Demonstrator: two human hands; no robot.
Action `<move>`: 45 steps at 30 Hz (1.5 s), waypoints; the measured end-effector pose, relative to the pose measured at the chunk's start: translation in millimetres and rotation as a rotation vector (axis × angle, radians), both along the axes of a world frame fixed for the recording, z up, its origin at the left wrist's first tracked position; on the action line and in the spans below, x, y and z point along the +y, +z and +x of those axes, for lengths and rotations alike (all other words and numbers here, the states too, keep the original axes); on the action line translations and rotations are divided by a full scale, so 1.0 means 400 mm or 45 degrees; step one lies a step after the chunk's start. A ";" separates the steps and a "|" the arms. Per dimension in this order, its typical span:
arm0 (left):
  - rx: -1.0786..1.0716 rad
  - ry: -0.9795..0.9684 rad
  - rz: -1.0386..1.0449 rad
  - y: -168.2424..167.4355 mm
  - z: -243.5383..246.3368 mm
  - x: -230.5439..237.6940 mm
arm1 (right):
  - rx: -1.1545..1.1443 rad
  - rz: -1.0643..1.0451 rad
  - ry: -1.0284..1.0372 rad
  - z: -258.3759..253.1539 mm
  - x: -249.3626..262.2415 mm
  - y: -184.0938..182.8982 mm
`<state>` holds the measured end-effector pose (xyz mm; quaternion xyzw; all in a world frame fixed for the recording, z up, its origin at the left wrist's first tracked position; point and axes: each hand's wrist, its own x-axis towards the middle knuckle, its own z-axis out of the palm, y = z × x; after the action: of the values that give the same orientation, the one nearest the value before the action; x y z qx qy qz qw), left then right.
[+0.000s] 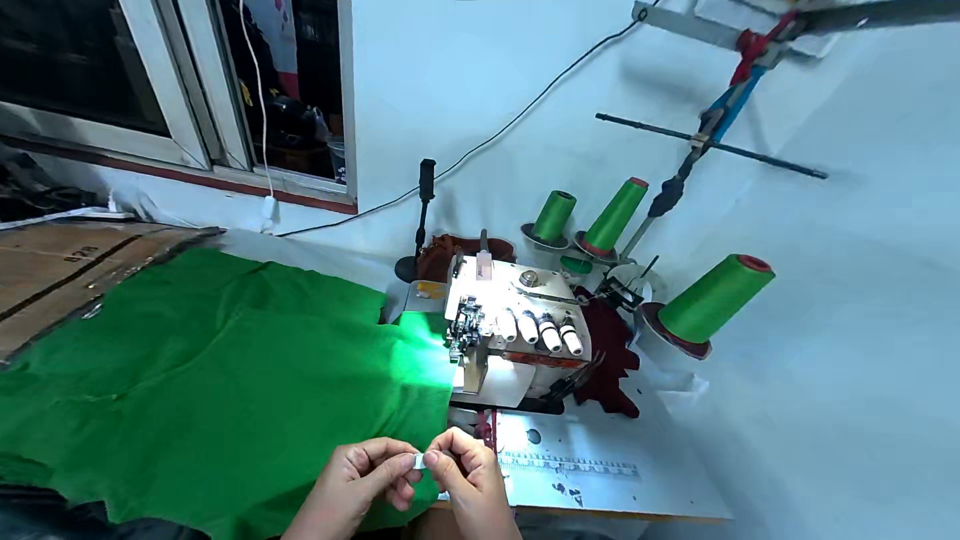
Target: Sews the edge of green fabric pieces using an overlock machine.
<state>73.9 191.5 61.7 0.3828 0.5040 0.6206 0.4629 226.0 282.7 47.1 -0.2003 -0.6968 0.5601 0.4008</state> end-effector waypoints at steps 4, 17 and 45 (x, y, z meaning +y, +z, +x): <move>0.037 0.028 0.032 -0.020 0.015 0.004 | -0.016 -0.029 -0.042 0.004 -0.002 0.002; 0.233 0.280 0.231 -0.055 0.055 0.025 | 0.066 -0.179 -0.046 0.030 -0.008 0.008; 1.591 0.387 0.663 0.010 -0.051 0.217 | -0.405 -0.096 -0.493 -0.058 0.206 0.143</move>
<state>53.4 278.5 65.7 0.6923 0.5588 0.4425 -0.1131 202.8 365.2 104.3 -0.4305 -0.6782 0.4601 0.3782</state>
